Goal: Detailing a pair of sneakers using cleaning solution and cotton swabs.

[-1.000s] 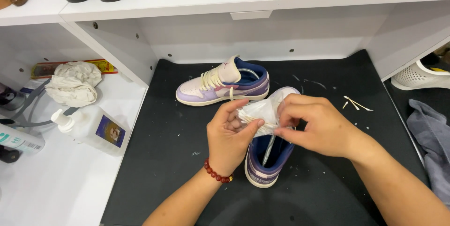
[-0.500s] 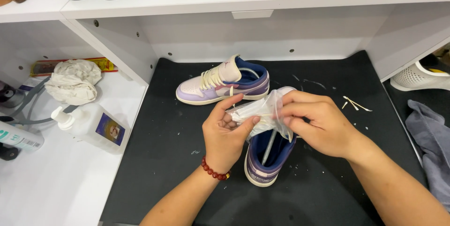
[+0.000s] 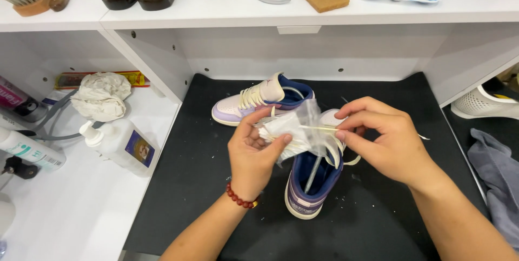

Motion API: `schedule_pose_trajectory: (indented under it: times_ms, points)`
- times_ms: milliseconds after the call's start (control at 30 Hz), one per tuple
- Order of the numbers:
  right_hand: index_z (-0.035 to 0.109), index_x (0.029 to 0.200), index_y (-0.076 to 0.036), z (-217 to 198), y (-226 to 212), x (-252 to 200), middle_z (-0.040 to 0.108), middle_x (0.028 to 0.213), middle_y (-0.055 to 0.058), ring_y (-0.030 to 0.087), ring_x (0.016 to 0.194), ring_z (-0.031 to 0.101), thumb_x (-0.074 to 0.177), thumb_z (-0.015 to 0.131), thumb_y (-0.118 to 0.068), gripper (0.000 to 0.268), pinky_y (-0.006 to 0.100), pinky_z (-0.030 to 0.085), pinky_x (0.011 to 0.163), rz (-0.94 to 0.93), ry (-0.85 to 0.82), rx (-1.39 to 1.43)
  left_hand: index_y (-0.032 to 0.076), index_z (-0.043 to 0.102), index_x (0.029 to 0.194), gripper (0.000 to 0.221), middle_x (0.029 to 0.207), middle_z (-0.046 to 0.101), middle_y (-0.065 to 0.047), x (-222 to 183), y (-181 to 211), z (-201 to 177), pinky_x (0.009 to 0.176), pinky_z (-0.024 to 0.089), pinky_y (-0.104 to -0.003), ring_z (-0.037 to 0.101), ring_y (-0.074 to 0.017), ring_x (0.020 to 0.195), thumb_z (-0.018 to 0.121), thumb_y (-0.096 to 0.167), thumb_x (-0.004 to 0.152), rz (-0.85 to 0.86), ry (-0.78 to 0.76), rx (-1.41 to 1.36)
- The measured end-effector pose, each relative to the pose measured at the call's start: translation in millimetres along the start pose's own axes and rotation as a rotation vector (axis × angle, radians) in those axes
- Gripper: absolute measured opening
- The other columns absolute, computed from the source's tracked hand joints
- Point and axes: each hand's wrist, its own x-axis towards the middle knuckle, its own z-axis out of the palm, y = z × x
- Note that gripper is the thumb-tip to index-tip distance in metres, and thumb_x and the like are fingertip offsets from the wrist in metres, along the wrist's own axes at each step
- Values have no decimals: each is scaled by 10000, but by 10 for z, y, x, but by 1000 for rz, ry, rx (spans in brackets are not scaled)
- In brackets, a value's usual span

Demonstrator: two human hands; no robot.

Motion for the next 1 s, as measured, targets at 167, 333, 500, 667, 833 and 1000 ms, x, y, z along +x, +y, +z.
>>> schedule_pose_trajectory:
  times_ms: [167, 333, 500, 667, 833, 1000]
  points:
    - [747, 893, 19, -76, 187, -53, 719, 952, 63, 103, 785, 642, 836, 766, -25, 74, 245, 512, 671, 106, -18, 204, -12, 495, 1375, 587, 1215, 672, -146, -165, 174, -430, 896, 594, -284, 699, -161, 1077, 728, -90, 842, 29, 102, 60]
    - [640, 879, 18, -279, 445, -254, 697, 956, 69, 104, 849, 641, 875, 664, 5, 27, 242, 517, 749, 134, -33, 408, 17, 653, 1209, 378, 988, 641, -52, -755, 195, -1543, 674, 499, -264, 595, -118, 797, 657, -52, 837, -89, 550, 725]
    - [693, 813, 0, -506, 730, -757, 692, 864, 62, 143, 694, 622, 836, 668, -19, 39, 290, 517, 612, 435, -219, 1, 71, 733, 1111, 255, 800, 677, -121, -1160, 525, -2397, 661, 482, -347, 610, -221, 675, 654, 117, 873, -306, 726, 1280]
    - [692, 746, -11, -544, 849, -1311, 680, 749, 48, 169, 652, 656, 741, 759, -80, 97, 315, 541, 580, 592, -276, -279, 93, 752, 1139, 294, 1136, 673, -194, -1377, 248, -3022, 922, 494, -477, 618, -383, 1054, 708, 286, 922, -78, 538, 1866]
    - [652, 785, -40, -497, 952, -1726, 691, 732, 58, 196, 678, 688, 707, 761, -105, 149, 327, 572, 611, 597, -201, -292, 11, 642, 1119, 211, 1256, 585, -185, -1317, 342, -2349, 1041, 473, -391, 567, -336, 1216, 674, 49, 914, 422, 535, 1875]
    - [657, 829, -53, -558, 933, -1629, 666, 744, 76, 252, 702, 705, 742, 738, -93, 126, 368, 541, 634, 484, -315, -414, 1, 692, 1095, 260, 1086, 706, -152, -845, 432, -662, 901, 562, -359, 701, -294, 1009, 758, 12, 844, 394, 75, 1255]
